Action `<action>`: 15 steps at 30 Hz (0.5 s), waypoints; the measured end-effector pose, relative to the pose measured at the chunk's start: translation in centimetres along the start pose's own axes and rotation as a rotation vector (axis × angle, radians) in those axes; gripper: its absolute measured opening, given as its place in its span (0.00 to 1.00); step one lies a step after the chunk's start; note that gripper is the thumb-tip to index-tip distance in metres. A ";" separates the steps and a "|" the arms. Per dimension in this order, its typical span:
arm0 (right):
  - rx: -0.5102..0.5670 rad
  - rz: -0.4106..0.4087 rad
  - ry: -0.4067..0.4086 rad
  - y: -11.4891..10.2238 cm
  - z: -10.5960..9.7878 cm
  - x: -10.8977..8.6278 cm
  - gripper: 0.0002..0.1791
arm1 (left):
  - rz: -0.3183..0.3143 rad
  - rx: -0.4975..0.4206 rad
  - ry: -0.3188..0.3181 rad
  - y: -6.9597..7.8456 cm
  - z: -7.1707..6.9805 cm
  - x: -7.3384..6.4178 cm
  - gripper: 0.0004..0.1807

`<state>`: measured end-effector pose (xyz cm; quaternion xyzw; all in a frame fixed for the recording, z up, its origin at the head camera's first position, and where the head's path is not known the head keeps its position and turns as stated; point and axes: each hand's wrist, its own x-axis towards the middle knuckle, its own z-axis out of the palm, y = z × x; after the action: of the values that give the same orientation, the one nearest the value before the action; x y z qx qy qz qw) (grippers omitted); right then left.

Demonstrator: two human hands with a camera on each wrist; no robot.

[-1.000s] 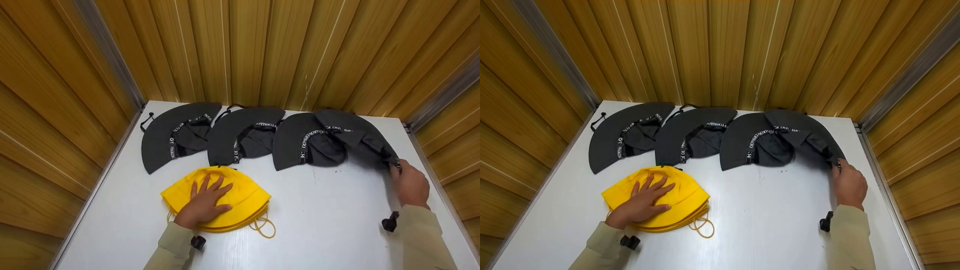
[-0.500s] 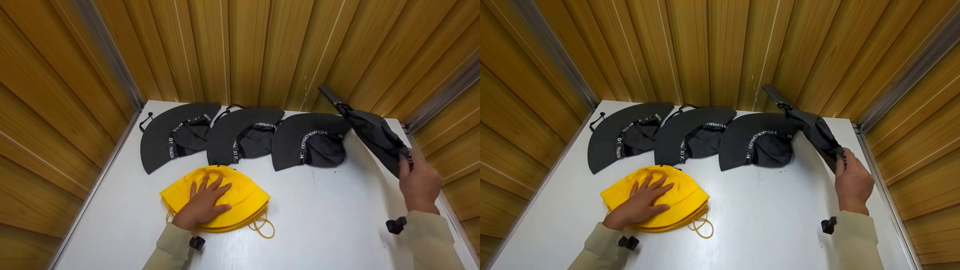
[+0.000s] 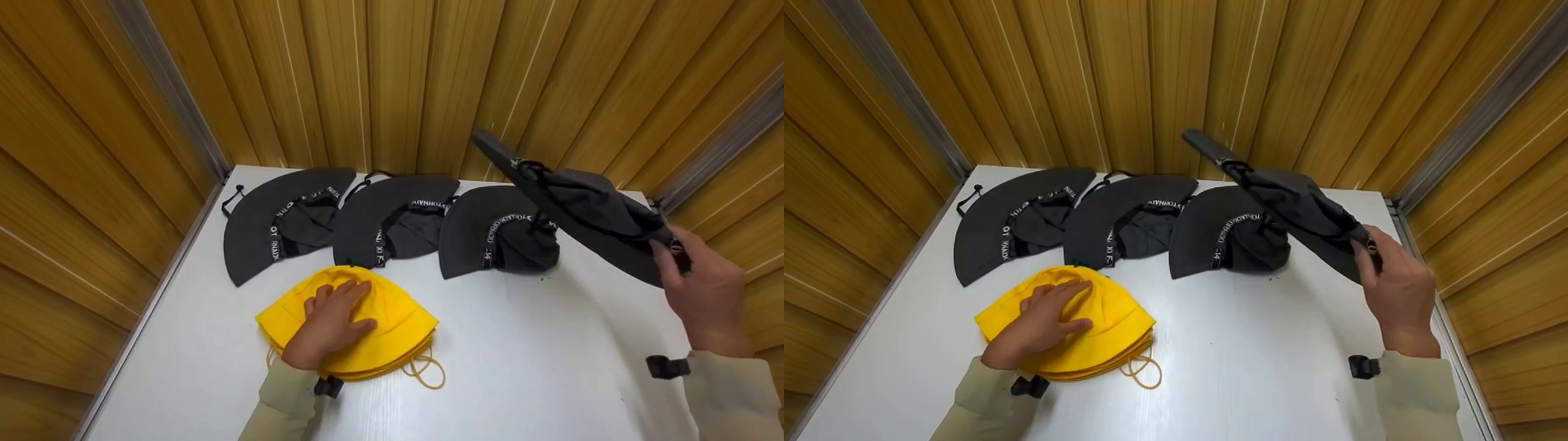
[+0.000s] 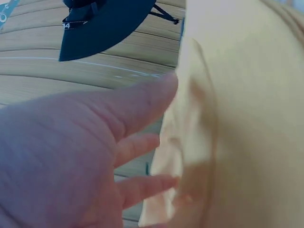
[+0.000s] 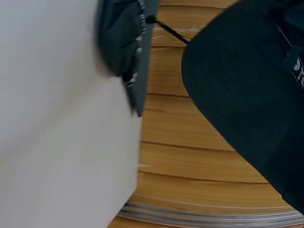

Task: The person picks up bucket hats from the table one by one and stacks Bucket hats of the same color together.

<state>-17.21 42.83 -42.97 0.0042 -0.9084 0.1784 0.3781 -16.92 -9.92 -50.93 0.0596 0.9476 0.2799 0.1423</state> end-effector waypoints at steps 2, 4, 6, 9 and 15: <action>0.046 -0.055 0.015 -0.6 -0.4 0.2 0.17 | -0.010 0.024 0.051 0.8 0.1 0.3 0.41; 0.093 -0.107 0.022 -1.4 -0.8 0.5 0.18 | 0.017 0.030 0.099 1.6 0.3 0.6 0.42; 0.150 -0.155 0.016 -2.1 -1.2 0.7 0.19 | 0.072 -0.007 0.135 2.4 0.5 1.0 0.45; 0.211 -0.206 -0.018 -3.1 -1.7 0.8 0.22 | 0.180 -0.192 0.140 3.6 0.3 1.8 0.48; 0.329 -0.234 -0.128 -4.6 -2.3 1.0 0.25 | 0.499 -0.771 0.151 6.9 -2.5 4.3 0.55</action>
<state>-15.71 39.42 -39.27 0.1827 -0.8825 0.2786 0.3320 -21.51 -4.62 -46.19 0.2080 0.7387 0.6411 0.0128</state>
